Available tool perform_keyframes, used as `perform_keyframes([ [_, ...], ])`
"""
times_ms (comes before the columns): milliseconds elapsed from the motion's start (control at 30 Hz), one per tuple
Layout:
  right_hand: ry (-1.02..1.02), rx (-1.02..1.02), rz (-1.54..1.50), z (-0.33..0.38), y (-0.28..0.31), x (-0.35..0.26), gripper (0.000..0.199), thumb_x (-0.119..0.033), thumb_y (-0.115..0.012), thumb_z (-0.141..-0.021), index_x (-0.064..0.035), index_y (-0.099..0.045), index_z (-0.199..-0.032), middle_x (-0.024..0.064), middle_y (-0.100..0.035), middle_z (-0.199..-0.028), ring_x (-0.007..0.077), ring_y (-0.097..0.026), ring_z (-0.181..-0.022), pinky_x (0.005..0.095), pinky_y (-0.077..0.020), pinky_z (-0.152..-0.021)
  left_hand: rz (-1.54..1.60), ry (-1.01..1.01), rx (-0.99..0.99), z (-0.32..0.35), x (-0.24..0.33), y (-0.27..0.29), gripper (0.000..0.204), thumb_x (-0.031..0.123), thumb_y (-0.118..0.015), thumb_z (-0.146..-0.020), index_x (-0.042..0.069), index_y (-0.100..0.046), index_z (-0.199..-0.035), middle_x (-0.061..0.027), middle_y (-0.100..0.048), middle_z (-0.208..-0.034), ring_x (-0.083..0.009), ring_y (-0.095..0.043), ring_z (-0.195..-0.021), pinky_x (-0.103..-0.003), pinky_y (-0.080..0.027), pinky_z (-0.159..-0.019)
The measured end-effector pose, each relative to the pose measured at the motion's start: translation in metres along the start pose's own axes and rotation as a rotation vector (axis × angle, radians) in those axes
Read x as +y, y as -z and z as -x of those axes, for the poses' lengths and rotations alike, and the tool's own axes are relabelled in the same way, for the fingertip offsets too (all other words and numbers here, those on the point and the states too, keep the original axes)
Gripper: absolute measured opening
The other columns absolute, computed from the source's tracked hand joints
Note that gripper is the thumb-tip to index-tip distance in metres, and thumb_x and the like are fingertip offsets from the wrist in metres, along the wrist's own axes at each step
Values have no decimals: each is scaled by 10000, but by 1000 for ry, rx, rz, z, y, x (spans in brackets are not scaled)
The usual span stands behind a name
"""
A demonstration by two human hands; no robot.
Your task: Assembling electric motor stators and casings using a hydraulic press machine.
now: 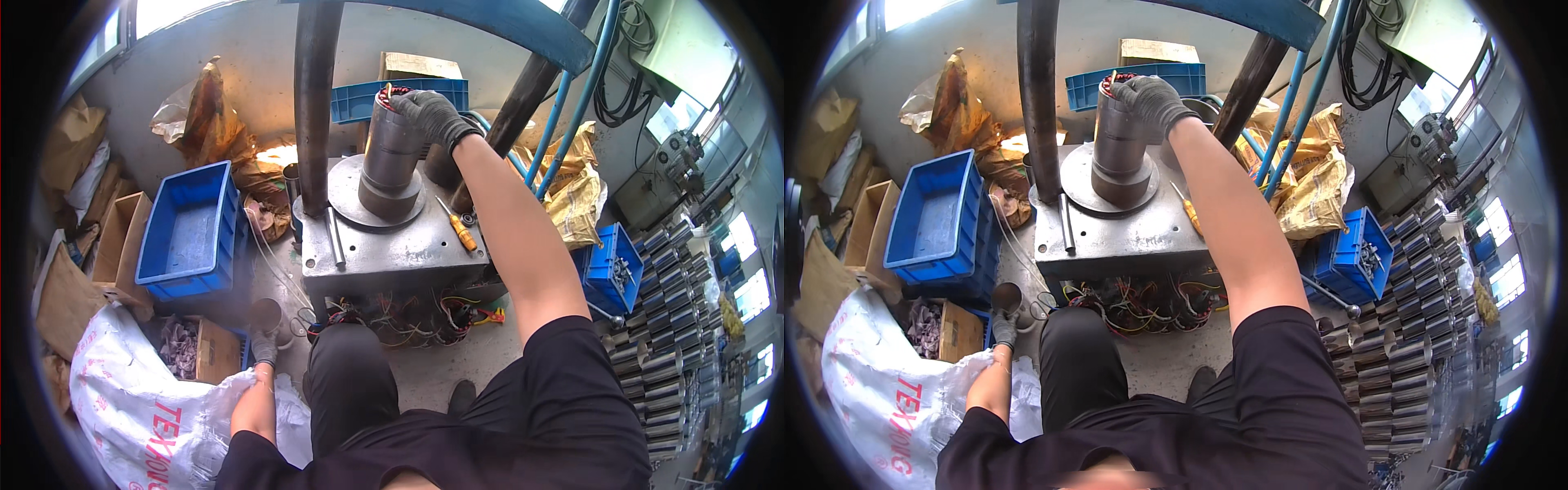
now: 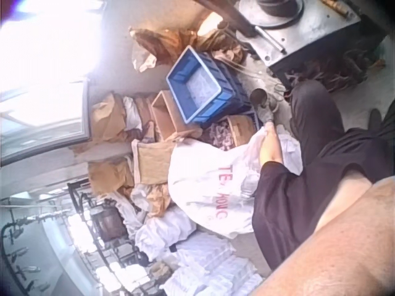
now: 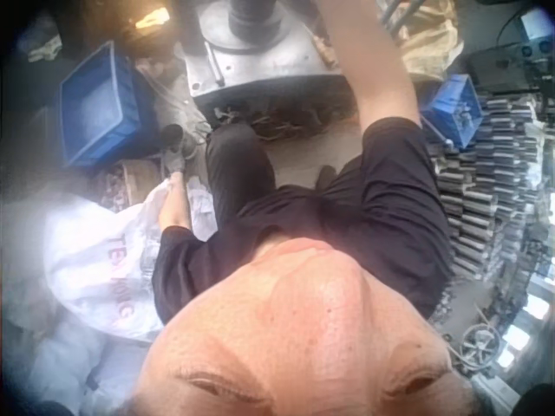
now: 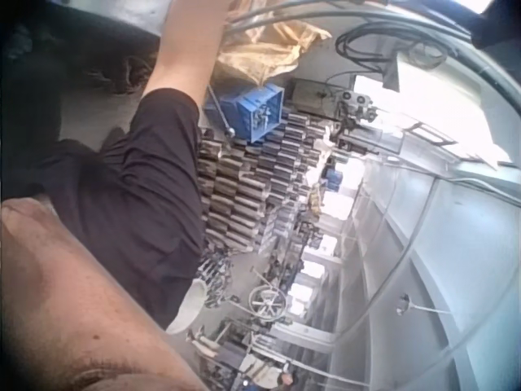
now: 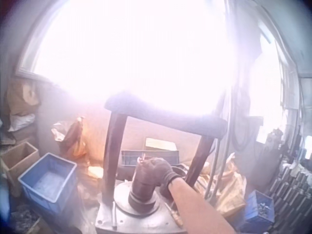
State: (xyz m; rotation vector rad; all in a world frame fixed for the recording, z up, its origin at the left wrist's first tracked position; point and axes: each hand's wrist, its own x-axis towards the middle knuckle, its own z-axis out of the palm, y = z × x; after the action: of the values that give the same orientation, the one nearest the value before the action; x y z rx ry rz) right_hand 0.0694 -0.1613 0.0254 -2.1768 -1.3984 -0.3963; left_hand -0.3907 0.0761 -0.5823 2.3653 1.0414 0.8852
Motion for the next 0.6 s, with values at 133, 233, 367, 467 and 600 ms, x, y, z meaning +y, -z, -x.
perform_keyframes([
  [133, -230, -205, -2, -12, 2, -2, 468, -456, -506, -1045, -79, -772, -1123, 222, -749, -1102, 401, -702, -1082, 485, -527, -995, 88, 260, -283, 24, 31, 32, 491, 329, -840, -854, -8, -724, -1193, -294, -729, -1105, -480, -673, -1091, -514, -510, -961],
  [233, -257, 124, 88, -4, -11, -12, 384, -343, -578, -1011, -134, -700, -1309, 164, -641, -1406, 380, -658, -1223, 474, -503, -1093, 142, 367, -213, 49, 63, 66, 421, 333, -848, -861, -27, -745, -1056, -269, -732, -1041, -443, -689, -984, -499, -523, -877],
  [367, -30, 367, -99, -2, -29, 0, 384, -203, -654, -959, -145, -706, -1336, 140, -672, -1411, 331, -663, -1266, 412, -498, -1096, 136, 439, -201, 81, 73, 97, 420, 332, -845, -877, -12, -728, -1088, -241, -717, -1022, -403, -681, -967, -494, -521, -882],
  [467, -198, 232, -306, -6, -36, -5, 328, -241, -663, -963, -220, -763, -1275, 85, -727, -1321, 315, -670, -1225, 407, -501, -1115, 247, 493, -163, 109, 62, 117, 381, 308, -835, -901, 11, -706, -1102, -200, -715, -1008, -366, -686, -935, -485, -542, -840],
  [600, -188, 309, -232, -2, -38, -3, 243, -226, -646, -968, -234, -829, -1128, 76, -795, -1137, 303, -720, -1092, 399, -551, -1030, 836, 691, -23, 123, 115, 138, 247, 250, -804, -950, 66, -685, -1063, -121, -704, -910, -296, -682, -751, -429, -593, -642],
])
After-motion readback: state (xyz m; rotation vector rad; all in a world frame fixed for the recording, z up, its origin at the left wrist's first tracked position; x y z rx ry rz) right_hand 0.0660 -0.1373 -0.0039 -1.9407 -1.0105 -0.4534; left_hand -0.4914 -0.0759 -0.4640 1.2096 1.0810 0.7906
